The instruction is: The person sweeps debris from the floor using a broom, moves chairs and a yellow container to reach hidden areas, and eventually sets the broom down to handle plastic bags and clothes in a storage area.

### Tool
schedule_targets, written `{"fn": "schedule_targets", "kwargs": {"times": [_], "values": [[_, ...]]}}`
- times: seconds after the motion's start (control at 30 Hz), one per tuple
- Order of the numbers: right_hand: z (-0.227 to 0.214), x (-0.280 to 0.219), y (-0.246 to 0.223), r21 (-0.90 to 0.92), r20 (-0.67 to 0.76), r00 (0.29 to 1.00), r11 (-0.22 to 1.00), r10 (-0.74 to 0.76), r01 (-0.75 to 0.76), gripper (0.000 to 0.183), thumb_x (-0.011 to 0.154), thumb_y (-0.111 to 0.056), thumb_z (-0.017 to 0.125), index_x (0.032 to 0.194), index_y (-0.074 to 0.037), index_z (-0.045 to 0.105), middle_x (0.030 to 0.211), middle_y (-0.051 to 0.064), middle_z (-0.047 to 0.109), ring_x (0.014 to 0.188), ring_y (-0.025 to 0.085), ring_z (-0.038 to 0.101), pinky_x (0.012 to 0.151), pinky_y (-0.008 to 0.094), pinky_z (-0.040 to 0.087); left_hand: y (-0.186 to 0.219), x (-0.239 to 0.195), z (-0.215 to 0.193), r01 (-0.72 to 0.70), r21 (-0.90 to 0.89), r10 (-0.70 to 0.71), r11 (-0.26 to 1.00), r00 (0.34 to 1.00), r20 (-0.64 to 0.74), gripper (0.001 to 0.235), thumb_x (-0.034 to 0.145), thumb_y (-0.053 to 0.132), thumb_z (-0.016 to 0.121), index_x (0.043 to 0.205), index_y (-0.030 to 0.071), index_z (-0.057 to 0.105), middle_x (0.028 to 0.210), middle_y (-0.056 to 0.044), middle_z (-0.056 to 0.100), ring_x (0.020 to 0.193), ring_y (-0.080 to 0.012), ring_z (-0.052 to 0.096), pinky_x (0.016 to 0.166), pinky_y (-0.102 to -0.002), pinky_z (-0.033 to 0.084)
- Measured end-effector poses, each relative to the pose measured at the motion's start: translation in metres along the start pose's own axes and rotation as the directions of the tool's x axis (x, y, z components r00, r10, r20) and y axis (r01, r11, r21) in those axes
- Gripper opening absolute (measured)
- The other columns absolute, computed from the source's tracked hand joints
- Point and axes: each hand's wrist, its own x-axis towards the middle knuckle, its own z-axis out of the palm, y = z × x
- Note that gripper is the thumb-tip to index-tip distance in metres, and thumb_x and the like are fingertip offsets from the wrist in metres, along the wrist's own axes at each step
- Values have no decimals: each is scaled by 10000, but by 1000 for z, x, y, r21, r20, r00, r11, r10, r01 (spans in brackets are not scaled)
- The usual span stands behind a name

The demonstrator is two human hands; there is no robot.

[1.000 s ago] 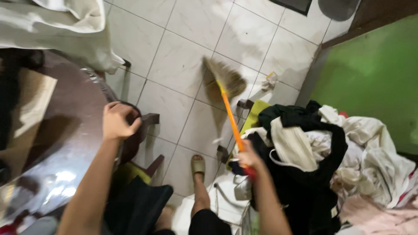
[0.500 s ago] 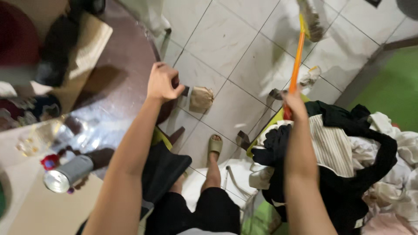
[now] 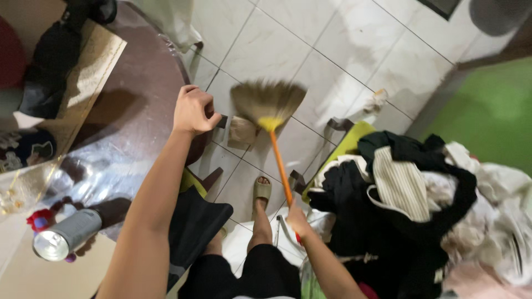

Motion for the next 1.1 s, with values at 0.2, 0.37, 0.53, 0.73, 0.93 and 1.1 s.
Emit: {"fn": "schedule_targets", "kwargs": {"times": [0.2, 0.37, 0.53, 0.73, 0.93, 1.1], "values": [[-109, -161, 1, 242, 286, 908, 894, 307, -378, 679, 794, -73, 702, 1429, -239, 533, 813, -4, 604, 628, 138, 542, 525, 306, 450, -4, -1, 4, -33, 42, 34, 999, 999, -31, 242, 681, 263, 709, 609, 97, 549, 646, -75, 600, 717, -299, 595, 1038, -430, 466], [-186, -161, -30, 437, 110, 965, 860, 240, -264, 453, 869, -192, 690, 1308, -128, 593, 647, 3, 544, 447, 120, 482, 388, 275, 378, -4, 1, 3, 40, 47, -42, 998, 998, 41, 256, 689, 266, 701, 586, 89, 547, 616, -61, 604, 648, -293, 578, 1066, -434, 460], [-224, 14, -24, 617, -163, 976, 787, 147, -16, 383, 879, -145, 679, 1233, -69, 556, 663, 35, 571, 462, 131, 531, 396, 285, 421, -3, 1, 1, -35, 85, 36, 996, 999, -13, 269, 701, 283, 718, 608, 93, 551, 643, -68, 602, 720, -298, 597, 1030, -438, 462], [-324, 158, 8, 801, -262, 925, 597, 274, 50, 244, 939, -125, 636, 1141, -66, 512, 668, 18, 529, 474, 111, 505, 409, 266, 418, 6, 6, -5, -16, 39, 16, 999, 1000, 8, 234, 680, 265, 714, 609, 95, 570, 638, -63, 600, 721, -286, 610, 1007, -441, 462], [-386, 213, 7, 960, -90, 927, 281, 363, -16, 141, 999, -104, 594, 1048, -63, 468, 673, 2, 487, 486, 92, 479, 422, 248, 414, 8, 9, -6, -14, 22, 14, 1000, 1000, -14, 161, 654, 222, 679, 634, 98, 578, 663, -45, 610, 738, -279, 613, 1001, -425, 461], [-360, 272, -10, 978, 184, 979, -117, 88, -173, 152, 1049, -87, 558, 971, -60, 431, 677, -12, 452, 496, 75, 457, 433, 233, 412, 4, 12, -7, -17, 5, 17, 1000, 1000, 6, 135, 667, 201, 662, 649, 99, 575, 683, -30, 624, 754, -269, 621, 1019, -431, 458]]}}
